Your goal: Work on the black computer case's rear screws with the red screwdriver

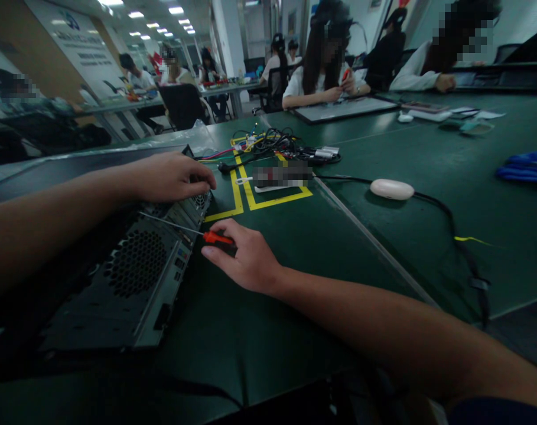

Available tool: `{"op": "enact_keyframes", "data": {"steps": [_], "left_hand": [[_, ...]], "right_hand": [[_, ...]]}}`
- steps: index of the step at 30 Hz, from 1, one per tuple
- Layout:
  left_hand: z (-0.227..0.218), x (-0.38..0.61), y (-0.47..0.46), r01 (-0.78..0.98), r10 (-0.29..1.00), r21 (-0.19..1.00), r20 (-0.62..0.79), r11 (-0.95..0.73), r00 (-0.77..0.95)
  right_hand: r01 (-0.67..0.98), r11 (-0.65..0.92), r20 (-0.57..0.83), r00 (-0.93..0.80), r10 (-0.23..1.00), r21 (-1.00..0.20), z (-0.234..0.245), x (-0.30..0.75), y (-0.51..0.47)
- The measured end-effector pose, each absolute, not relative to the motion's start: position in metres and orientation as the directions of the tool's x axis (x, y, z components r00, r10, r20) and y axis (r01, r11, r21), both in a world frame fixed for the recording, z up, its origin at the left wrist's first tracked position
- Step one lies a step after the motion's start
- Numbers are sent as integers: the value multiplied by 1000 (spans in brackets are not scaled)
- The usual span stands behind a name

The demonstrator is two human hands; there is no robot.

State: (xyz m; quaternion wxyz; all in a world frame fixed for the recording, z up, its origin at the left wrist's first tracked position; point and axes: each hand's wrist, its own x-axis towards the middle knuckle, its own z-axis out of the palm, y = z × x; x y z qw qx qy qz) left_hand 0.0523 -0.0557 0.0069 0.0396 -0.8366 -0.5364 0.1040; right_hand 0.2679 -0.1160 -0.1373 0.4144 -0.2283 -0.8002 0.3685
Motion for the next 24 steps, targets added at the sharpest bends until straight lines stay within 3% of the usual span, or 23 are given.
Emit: {"op": "enact_keyframes", "data": {"steps": [24], "left_hand": [[6,52,-54,878,896,-183,-120,-443,427]], "right_hand": [[79,609,470,-561,681,-789,-138,268,-116]]}}
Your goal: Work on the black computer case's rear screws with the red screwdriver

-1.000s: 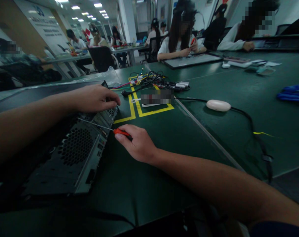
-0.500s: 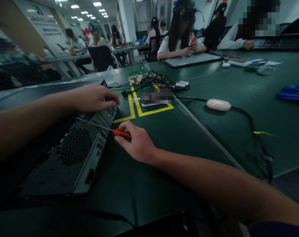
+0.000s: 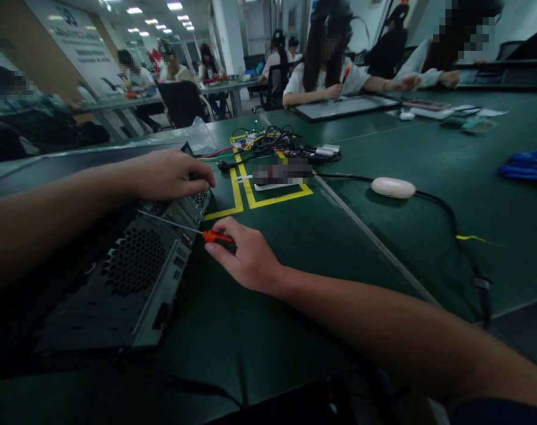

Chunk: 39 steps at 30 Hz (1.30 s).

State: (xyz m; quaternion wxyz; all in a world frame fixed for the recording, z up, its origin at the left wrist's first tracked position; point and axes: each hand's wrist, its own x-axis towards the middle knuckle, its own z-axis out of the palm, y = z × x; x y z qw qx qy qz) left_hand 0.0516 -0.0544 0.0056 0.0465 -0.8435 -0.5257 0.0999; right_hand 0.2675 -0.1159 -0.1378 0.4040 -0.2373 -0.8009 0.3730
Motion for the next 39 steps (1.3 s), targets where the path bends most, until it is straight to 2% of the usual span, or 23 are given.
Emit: {"op": "enact_keyframes", "data": {"steps": [18,25,39], "left_hand": [[5,50,-54,884,900,-171,-115,-435,421],[5,50,-54,881,898,-174,-114,-440,426],[6,52,-56,884,899,-171,-119,-436,421]], "right_hand": [[33,627,502,-568,653,-778,-138,266,-116],[21,563,455,-564,689,-826,-139,267,-118],[5,559,464,-552,693,-829,-141,265,-117]]}}
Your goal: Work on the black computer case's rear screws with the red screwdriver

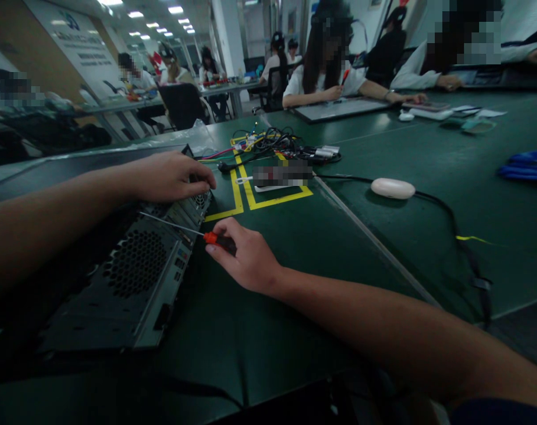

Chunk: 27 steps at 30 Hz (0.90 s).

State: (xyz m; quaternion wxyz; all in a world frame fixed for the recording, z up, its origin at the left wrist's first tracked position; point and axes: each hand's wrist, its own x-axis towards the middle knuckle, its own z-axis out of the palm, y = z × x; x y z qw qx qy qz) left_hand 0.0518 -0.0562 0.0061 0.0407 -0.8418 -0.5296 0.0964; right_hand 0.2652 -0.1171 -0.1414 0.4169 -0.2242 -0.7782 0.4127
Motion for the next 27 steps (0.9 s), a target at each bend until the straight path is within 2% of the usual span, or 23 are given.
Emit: {"op": "enact_keyframes", "data": {"steps": [8,27], "left_hand": [[6,52,-56,888,902,-163,-121,-430,415],[5,49,-53,876,893,-175,-119,-450,435]], "right_hand": [[32,554,444,-562,698,-832,-140,266,-117],[46,620,492,-563,664,-783,-139,267,-116]]}}
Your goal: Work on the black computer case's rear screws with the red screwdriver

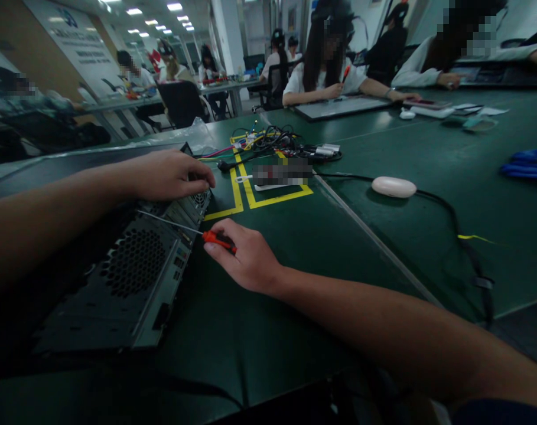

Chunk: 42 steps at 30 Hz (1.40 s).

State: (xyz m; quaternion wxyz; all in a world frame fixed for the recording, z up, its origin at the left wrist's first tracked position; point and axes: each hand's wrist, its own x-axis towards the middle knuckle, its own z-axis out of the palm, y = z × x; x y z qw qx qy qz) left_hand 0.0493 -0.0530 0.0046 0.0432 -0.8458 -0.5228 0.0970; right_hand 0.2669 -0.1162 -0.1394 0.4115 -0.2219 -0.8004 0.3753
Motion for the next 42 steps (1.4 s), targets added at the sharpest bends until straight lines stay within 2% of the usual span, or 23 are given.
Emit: {"op": "enact_keyframes", "data": {"steps": [6,15,42], "left_hand": [[4,50,-53,873,892,-181,-121,-452,436],[3,49,-52,875,897,-197,-119,-442,426],[4,50,-53,875,892,-178,-112,-451,437]], "right_hand": [[38,661,527,-571,630,-749,-138,266,-115],[57,604,484,-541,688,-795,-138,268,-118],[50,597,472,-561,680,-801,-138,267,-117]]}}
